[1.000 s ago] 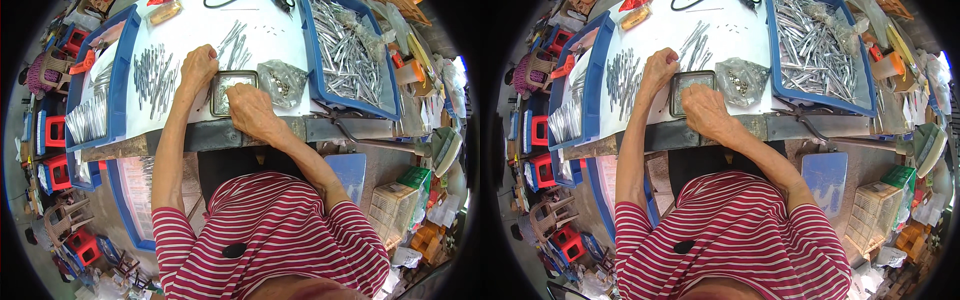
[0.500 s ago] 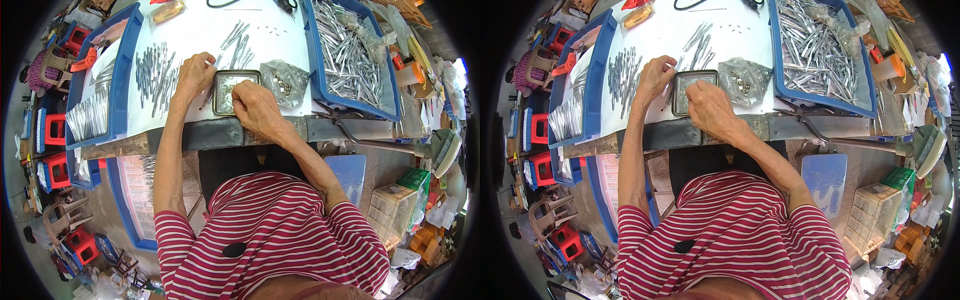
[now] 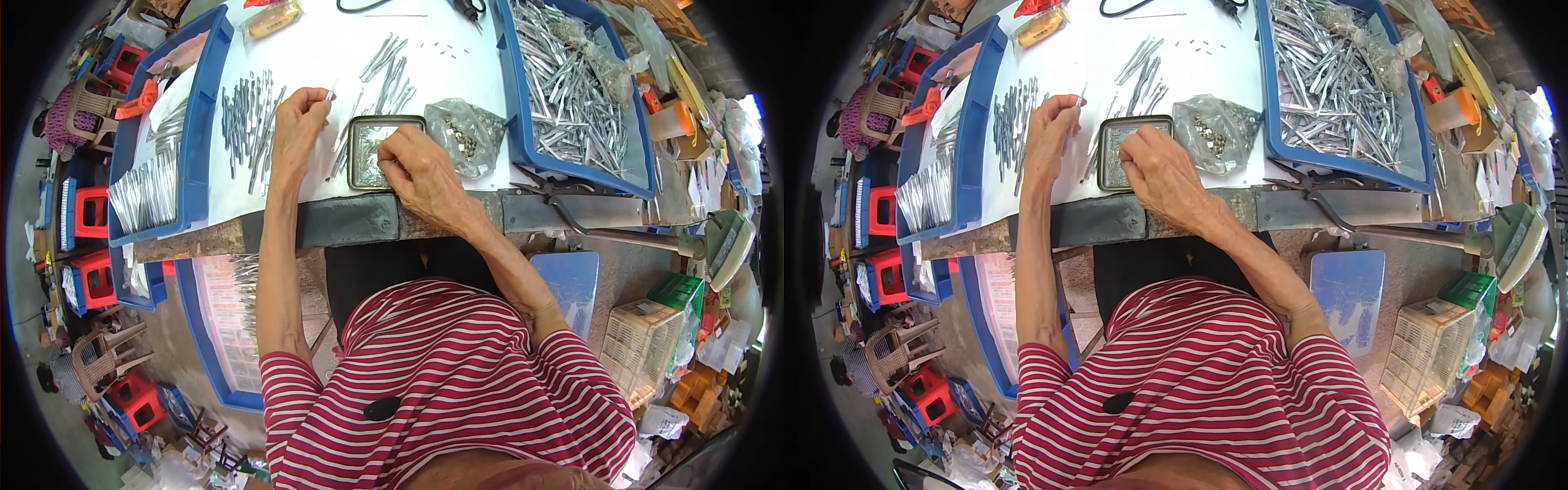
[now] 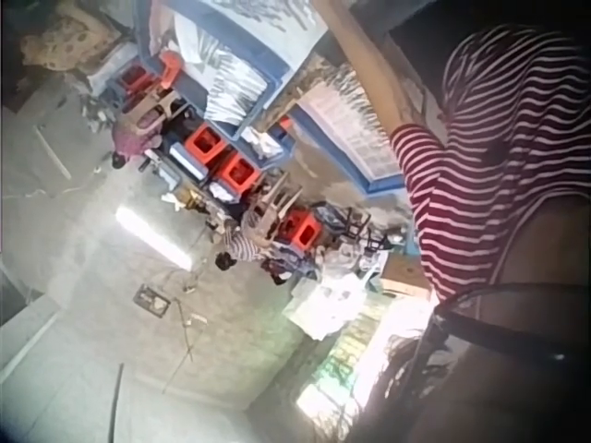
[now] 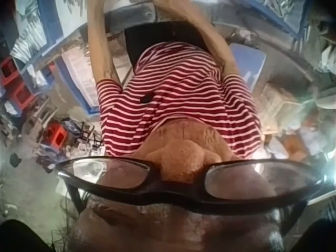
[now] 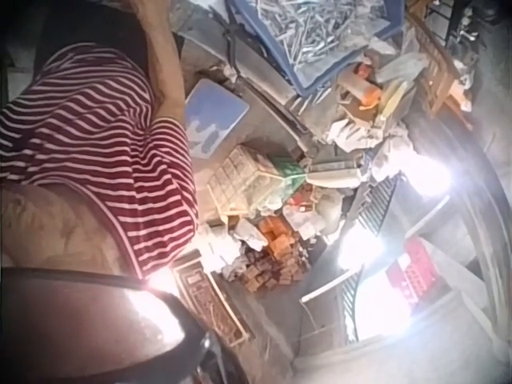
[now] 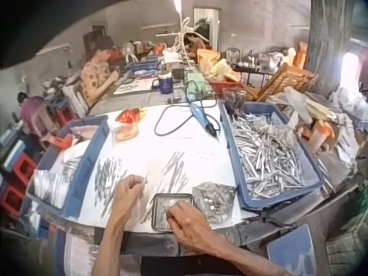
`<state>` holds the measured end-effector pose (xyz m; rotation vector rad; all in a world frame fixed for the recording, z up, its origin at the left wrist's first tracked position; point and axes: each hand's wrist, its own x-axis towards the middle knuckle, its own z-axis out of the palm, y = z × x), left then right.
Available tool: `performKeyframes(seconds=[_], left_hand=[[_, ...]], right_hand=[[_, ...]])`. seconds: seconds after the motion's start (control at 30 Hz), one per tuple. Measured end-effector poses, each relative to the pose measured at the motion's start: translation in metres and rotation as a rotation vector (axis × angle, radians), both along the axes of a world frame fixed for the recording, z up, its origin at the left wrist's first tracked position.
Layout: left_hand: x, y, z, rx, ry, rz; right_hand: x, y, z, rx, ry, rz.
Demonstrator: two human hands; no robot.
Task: Assembling small metal hardware components by attaching clips to pins.
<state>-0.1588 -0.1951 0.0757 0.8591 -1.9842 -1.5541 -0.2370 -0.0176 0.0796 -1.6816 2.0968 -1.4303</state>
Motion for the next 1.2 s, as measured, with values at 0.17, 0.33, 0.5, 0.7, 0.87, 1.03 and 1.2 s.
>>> performKeyframes(seconds=[0.17,0.33,0.5,0.7,0.87,1.03,1.2], left_hand=[[0.010,0.032,0.023,0.156,0.212,-0.046],[0.020,0.067,0.030,0.236,0.213,-0.107],[0.022,0.080,0.016,0.368,0.329,-0.096],[0.023,0.092,0.014,0.481,0.354,-0.054],[0.021,0.098,0.014,0.570,0.418,-0.049],[0.021,0.101,0.012,0.583,0.440,-0.065],[0.021,0.104,0.011,0.579,0.444,-0.070]], right_hand=[[-0.001,-0.001,-0.006,-0.006,-0.083,-0.014],[0.000,0.000,-0.002,-0.047,-0.228,-0.045],[-0.001,0.002,0.008,0.005,-0.544,-0.068],[0.002,0.000,0.012,-0.141,-0.745,-0.056],[0.003,0.003,0.009,-0.156,-0.809,-0.068],[0.003,0.006,0.011,-0.180,-0.903,-0.043],[0.001,0.008,0.009,-0.184,-0.901,-0.043]])
